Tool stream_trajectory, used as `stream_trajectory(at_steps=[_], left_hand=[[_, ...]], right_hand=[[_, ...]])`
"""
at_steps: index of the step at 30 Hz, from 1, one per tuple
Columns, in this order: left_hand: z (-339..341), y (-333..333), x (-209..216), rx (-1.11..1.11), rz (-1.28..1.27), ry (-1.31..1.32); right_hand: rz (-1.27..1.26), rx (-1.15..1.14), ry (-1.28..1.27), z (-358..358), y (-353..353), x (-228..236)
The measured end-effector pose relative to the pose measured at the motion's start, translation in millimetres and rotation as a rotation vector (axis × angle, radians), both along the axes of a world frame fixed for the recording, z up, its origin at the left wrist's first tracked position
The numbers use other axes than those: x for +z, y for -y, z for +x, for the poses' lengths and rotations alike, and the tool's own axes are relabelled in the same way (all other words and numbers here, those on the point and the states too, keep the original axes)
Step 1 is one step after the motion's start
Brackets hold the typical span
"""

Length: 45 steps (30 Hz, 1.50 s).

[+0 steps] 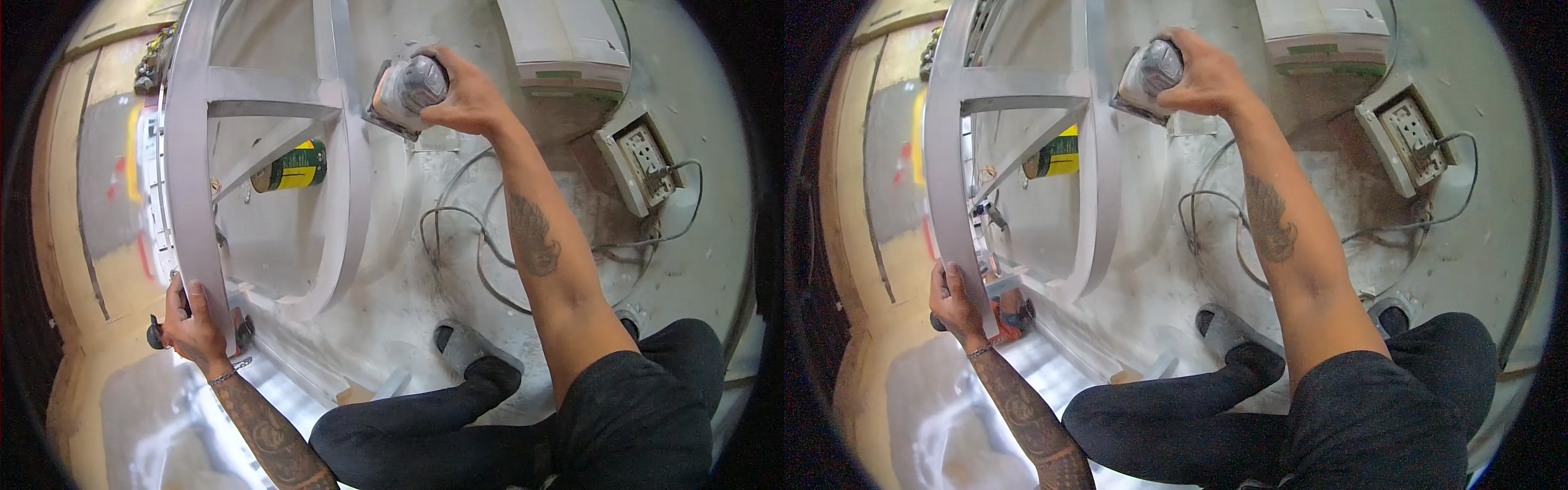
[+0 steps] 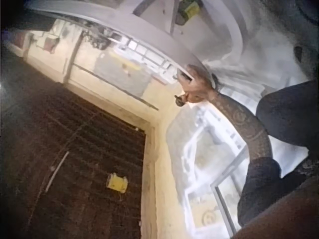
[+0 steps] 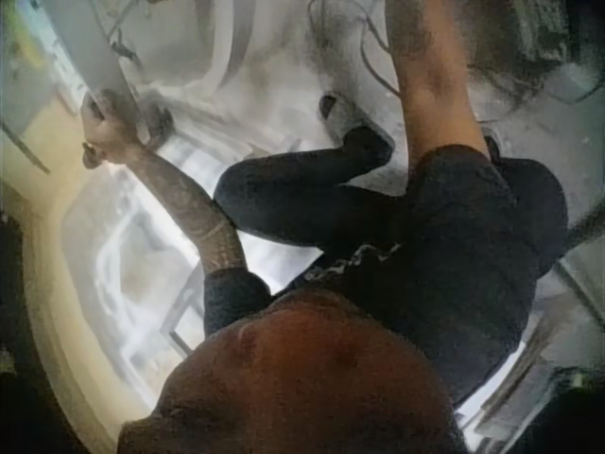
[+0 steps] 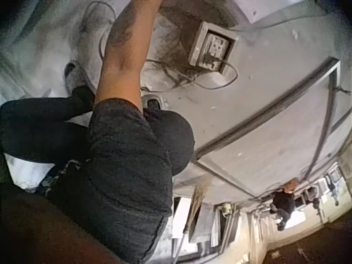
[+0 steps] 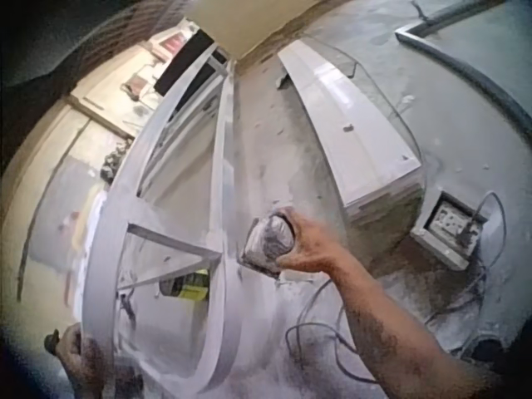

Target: The person sands a white curved furniture frame using an electric orbital sander, moving the tool along the surfaces and joints while stabilizing the frame with their other hand.

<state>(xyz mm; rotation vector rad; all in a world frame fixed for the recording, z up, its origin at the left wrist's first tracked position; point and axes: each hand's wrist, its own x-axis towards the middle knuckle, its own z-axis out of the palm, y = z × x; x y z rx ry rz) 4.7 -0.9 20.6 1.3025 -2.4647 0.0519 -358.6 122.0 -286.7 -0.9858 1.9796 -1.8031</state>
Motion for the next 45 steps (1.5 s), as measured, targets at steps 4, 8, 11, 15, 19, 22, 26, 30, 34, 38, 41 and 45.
stream_trajectory(at_steps=[4,8,11,15,19,22,26,30,34,38,41,45], left_hand=[[-8,-1,1,-0.025,-0.033,0.040],[-9,3,1,-0.043,-0.012,0.042],[-6,9,-1,-0.043,0.037,-0.026],[-15,7,-2,-0.049,0.072,-0.010],[-21,8,-5,-0.068,0.062,-0.007],[-30,6,-2,-0.075,0.047,0.016],[-37,8,-2,-0.102,0.035,0.011],[-38,7,-4,-0.048,0.044,0.036],[-40,7,-3,-0.070,0.028,0.046],[-39,9,-5,-0.071,0.018,0.039],[-40,9,-5,-0.095,0.068,0.025],[-40,11,-7,-0.086,0.048,0.026]], right_hand=[[-0.095,-0.053,0.015,-5,3,1],[-0.119,-0.067,0.038,-6,2,13],[-0.064,-0.083,-0.030,-4,2,25],[-0.098,-0.080,-0.016,-5,7,19],[-0.087,-0.051,0.051,-10,9,12],[-0.110,-0.022,0.056,-12,9,13],[-0.079,0.010,0.089,-14,5,14],[-0.134,-0.018,0.077,-18,5,9],[-0.098,0.020,0.059,-17,2,27],[-0.081,0.038,0.105,-17,-3,28],[-0.056,-0.011,0.031,-18,-2,25],[-0.057,-0.003,0.004,-19,0,40]])
